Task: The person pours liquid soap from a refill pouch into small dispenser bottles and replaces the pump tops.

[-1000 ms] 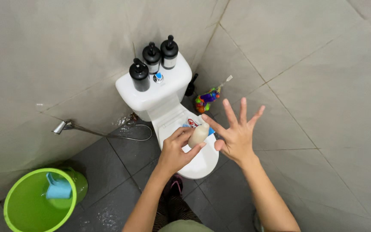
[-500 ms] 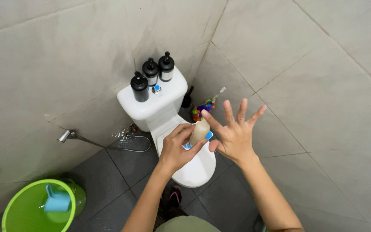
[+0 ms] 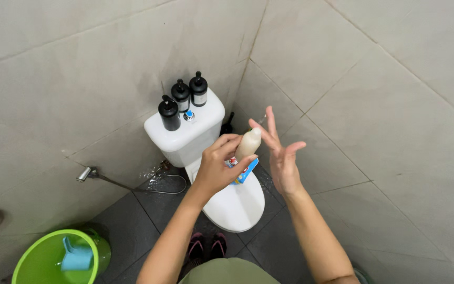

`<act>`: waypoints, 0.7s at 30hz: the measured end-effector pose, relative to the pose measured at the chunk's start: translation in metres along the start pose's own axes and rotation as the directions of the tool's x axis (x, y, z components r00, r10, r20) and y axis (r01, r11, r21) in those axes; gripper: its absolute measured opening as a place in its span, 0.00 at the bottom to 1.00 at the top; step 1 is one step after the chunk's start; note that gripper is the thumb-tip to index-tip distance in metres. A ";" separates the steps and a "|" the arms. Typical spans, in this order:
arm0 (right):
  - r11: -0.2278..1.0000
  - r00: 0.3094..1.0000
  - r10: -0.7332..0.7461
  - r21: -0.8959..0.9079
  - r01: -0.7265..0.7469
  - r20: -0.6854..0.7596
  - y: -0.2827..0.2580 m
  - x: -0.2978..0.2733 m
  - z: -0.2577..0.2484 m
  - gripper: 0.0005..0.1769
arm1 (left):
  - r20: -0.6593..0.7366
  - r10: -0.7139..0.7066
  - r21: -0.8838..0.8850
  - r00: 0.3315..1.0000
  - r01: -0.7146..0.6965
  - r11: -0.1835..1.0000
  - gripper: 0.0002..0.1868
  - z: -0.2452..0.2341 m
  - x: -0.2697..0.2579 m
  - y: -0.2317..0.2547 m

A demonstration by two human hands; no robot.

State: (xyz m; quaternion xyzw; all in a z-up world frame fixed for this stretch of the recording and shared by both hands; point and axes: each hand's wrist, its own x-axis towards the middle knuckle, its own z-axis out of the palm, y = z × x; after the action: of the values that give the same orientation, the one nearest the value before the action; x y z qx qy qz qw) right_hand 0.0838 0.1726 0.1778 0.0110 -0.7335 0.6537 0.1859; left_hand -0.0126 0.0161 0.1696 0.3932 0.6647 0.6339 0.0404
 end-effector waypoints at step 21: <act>0.990 0.996 -0.027 0.137 0.015 0.086 -0.004 0.009 -0.020 0.63 | -0.082 0.060 0.246 0.995 -0.038 0.969 0.23 0.030 -0.011 0.013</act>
State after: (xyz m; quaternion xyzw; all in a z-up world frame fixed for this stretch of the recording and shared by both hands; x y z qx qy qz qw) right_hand 0.0817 0.1935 0.1860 0.0599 -0.6944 0.6991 0.1593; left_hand 0.0175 0.0321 0.1703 0.3829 0.7288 0.5651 -0.0534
